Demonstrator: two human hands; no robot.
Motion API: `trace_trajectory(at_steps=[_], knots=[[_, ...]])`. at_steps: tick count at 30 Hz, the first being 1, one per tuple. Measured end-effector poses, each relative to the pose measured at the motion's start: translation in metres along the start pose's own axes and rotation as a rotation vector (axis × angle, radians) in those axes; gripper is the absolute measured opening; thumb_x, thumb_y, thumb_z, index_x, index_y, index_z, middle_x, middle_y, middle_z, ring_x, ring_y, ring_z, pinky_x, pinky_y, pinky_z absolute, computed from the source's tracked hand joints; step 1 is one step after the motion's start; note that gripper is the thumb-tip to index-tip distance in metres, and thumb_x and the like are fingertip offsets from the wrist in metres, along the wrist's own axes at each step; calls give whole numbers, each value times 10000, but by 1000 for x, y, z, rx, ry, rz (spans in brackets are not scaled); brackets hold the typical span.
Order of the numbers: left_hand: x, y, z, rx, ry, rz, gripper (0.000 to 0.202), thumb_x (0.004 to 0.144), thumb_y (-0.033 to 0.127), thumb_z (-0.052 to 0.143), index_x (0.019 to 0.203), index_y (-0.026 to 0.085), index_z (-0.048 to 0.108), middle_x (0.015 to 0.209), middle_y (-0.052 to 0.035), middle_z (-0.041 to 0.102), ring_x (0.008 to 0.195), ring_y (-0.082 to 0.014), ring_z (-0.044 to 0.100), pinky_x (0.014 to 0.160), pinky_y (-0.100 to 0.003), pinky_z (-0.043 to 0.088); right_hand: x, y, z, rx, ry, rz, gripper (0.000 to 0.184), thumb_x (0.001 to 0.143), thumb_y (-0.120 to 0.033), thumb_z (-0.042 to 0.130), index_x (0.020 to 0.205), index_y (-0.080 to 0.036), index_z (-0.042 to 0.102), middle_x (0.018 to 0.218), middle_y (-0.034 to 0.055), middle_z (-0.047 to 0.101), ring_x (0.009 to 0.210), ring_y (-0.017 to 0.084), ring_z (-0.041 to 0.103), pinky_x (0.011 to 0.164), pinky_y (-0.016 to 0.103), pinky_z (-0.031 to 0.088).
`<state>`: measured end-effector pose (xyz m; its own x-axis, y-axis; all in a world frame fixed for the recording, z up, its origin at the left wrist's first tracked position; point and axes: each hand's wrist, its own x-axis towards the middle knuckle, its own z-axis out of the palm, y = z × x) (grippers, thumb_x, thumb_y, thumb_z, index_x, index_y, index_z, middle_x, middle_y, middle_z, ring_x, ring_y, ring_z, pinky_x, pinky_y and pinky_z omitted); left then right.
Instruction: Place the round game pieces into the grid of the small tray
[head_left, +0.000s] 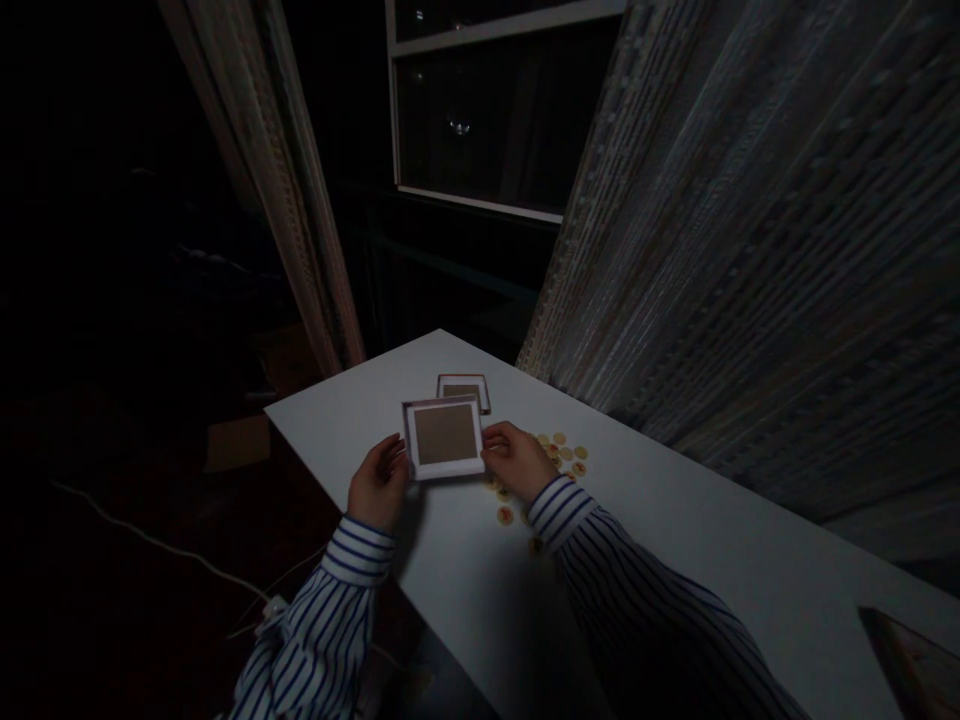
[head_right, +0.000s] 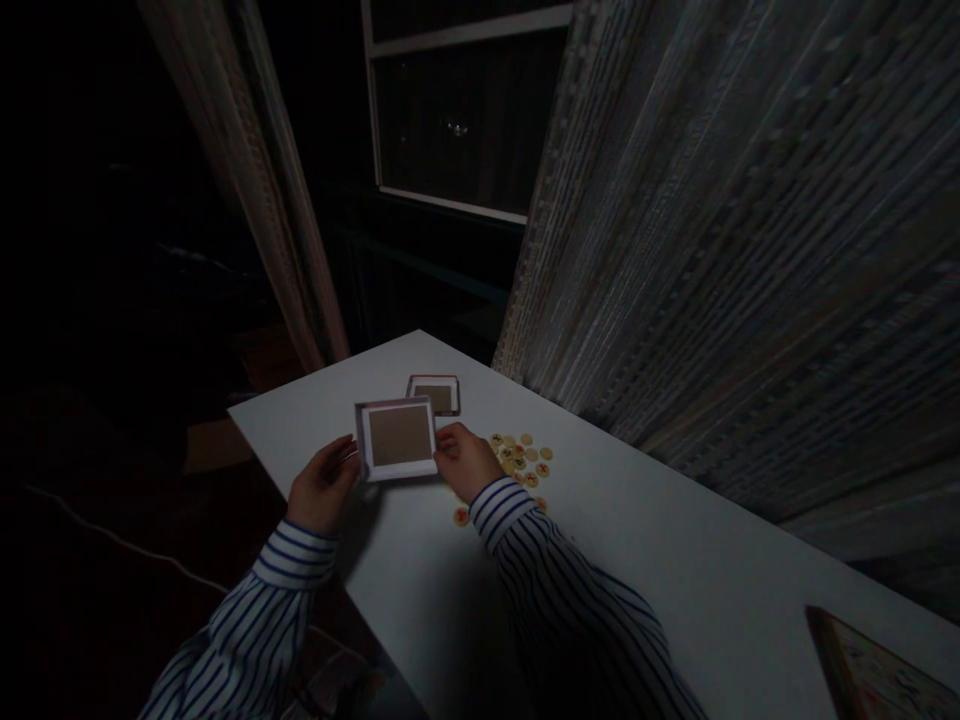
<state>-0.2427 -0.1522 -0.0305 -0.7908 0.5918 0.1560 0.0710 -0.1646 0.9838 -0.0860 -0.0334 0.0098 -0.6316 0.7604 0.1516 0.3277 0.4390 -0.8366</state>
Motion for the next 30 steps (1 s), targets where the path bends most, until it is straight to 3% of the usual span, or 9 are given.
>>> trace_trajectory(at_steps=[12,19,25,30], knots=[[-20,26,31,-72,-149,-23,445,570,372,671,930,119,599,960,-137,690,925,-260,644,873,-421,500,-51,-6,-41,251,61,108,346,649,-150,582,985,-176,506,809,5,579,638,96,577,626,271,483],[-30,33,49,-41,-265,-11,405,601,372,656,927,134,633,948,-107,708,908,-249,652,854,-396,515,-79,-10,-63,251,109,92,414,651,-174,589,1057,-179,510,809,4,572,615,88,560,593,258,475],[-43,34,69,22,-433,4,499,639,401,631,1060,132,622,1040,-95,684,990,-249,621,865,-377,514,-97,7,-82,231,201,87,430,661,-184,589,1086,-191,527,837,14,605,624,87,570,599,248,481],[-55,37,86,63,-530,-17,576,633,416,647,1124,117,598,987,-100,698,945,-247,637,874,-393,501,-112,24,-101,343,255,158,440,662,-221,616,1092,-188,527,829,24,644,671,119,618,655,278,510]])
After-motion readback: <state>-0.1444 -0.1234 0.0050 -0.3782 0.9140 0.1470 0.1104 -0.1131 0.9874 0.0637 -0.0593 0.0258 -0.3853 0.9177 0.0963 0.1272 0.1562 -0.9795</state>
